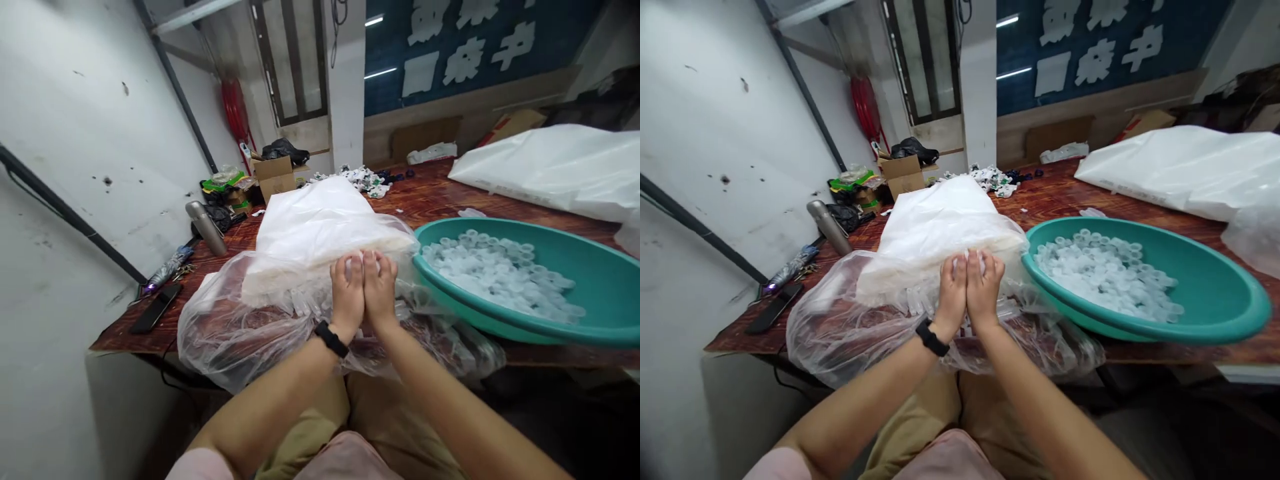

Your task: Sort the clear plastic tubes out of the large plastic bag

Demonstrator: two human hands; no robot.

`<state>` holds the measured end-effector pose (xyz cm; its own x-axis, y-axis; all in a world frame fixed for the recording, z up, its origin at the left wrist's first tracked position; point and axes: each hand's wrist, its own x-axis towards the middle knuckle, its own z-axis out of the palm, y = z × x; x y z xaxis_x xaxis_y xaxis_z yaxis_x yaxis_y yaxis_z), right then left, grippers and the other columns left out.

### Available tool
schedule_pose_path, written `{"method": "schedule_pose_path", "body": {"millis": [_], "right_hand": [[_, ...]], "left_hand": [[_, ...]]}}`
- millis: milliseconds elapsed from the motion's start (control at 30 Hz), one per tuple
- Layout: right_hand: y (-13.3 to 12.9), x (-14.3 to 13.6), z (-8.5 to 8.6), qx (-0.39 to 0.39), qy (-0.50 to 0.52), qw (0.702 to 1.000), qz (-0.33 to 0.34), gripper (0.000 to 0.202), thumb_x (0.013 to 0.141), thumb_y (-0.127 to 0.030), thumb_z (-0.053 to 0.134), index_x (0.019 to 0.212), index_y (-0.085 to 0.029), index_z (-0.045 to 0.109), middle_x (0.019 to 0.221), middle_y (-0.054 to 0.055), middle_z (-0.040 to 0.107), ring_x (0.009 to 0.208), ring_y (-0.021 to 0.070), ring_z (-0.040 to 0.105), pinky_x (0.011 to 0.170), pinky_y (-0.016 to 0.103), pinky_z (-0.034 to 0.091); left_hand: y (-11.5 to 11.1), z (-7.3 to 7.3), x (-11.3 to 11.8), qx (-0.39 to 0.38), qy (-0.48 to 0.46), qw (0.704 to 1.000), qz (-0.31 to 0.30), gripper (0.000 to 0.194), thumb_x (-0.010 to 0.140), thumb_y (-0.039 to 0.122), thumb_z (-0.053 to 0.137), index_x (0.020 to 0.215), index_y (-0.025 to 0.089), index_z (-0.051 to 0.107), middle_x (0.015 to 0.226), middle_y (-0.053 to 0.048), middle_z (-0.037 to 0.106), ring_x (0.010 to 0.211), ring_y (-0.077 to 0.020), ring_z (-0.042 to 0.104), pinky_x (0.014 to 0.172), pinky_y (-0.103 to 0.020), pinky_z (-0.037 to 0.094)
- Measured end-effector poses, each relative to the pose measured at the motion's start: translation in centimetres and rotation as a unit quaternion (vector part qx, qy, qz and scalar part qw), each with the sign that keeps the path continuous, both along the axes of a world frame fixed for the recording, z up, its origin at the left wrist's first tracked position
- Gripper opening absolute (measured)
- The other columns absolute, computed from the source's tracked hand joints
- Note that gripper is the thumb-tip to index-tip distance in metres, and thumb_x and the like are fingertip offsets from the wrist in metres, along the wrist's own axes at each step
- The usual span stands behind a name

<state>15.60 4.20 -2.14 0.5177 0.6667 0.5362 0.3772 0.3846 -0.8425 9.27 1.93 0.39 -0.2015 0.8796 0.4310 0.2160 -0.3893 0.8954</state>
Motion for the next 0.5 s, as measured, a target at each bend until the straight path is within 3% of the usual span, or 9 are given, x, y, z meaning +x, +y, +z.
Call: {"method": "schedule_pose_path", "body": {"millis": [100, 167, 300, 500], "right_hand": [[0.4, -2.3, -2.8, -0.018, 0.020, 0.999, 0.020, 0.038, 0.104, -0.040, 0.070, 0.136, -0.020, 0.066, 0.138, 0.011, 0.069, 0.115, 0.0254, 0.071, 0.097, 0.048, 0.062], [1.1, -3.1, -3.8, -0.026, 0.019, 0.999, 0.031, 0.038, 0.104, -0.040, 0.070, 0.136, -0.020, 0.066, 0.139, 0.011, 0.068, 0.117, 0.0259, 0.071, 0.098, 0.049, 0.061], [3.4, -3.9, -4.3, -0.030, -0.015, 0.998, 0.047, 0.039, 0.104, -0.040, 0.070, 0.137, -0.020, 0.066, 0.138, 0.011, 0.068, 0.116, 0.0260, 0.071, 0.097, 0.049, 0.062], [6.2, -4.2, -4.1, -0.052, -0.128, 0.990, 0.040, 0.039, 0.104, -0.039, 0.070, 0.138, -0.021, 0.066, 0.141, 0.011, 0.067, 0.118, 0.0263, 0.070, 0.099, 0.050, 0.061]], "left_hand": [[0.3, -2.5, -1.8, -0.005, 0.027, 0.998, 0.048, 0.040, 0.113, 0.050, 0.044, 0.114, 0.018, 0.068, 0.118, -0.015, 0.073, 0.114, -0.0249, 0.070, 0.107, -0.042, 0.055], [1.0, -3.1, -2.8, -0.004, 0.052, 0.997, 0.055, 0.037, 0.113, 0.048, 0.047, 0.114, 0.019, 0.070, 0.118, -0.013, 0.074, 0.115, -0.0237, 0.070, 0.108, -0.041, 0.055], [3.2, -2.8, -5.0, -0.004, 0.108, 0.994, 0.026, 0.028, 0.108, 0.040, 0.063, 0.122, 0.017, 0.070, 0.127, -0.011, 0.072, 0.119, -0.0256, 0.070, 0.107, -0.049, 0.057], [6.3, -1.8, -8.0, -0.039, 0.174, 0.983, -0.048, 0.037, 0.104, 0.038, 0.070, 0.135, 0.018, 0.066, 0.139, -0.012, 0.067, 0.121, -0.0286, 0.069, 0.102, -0.052, 0.060]]}}
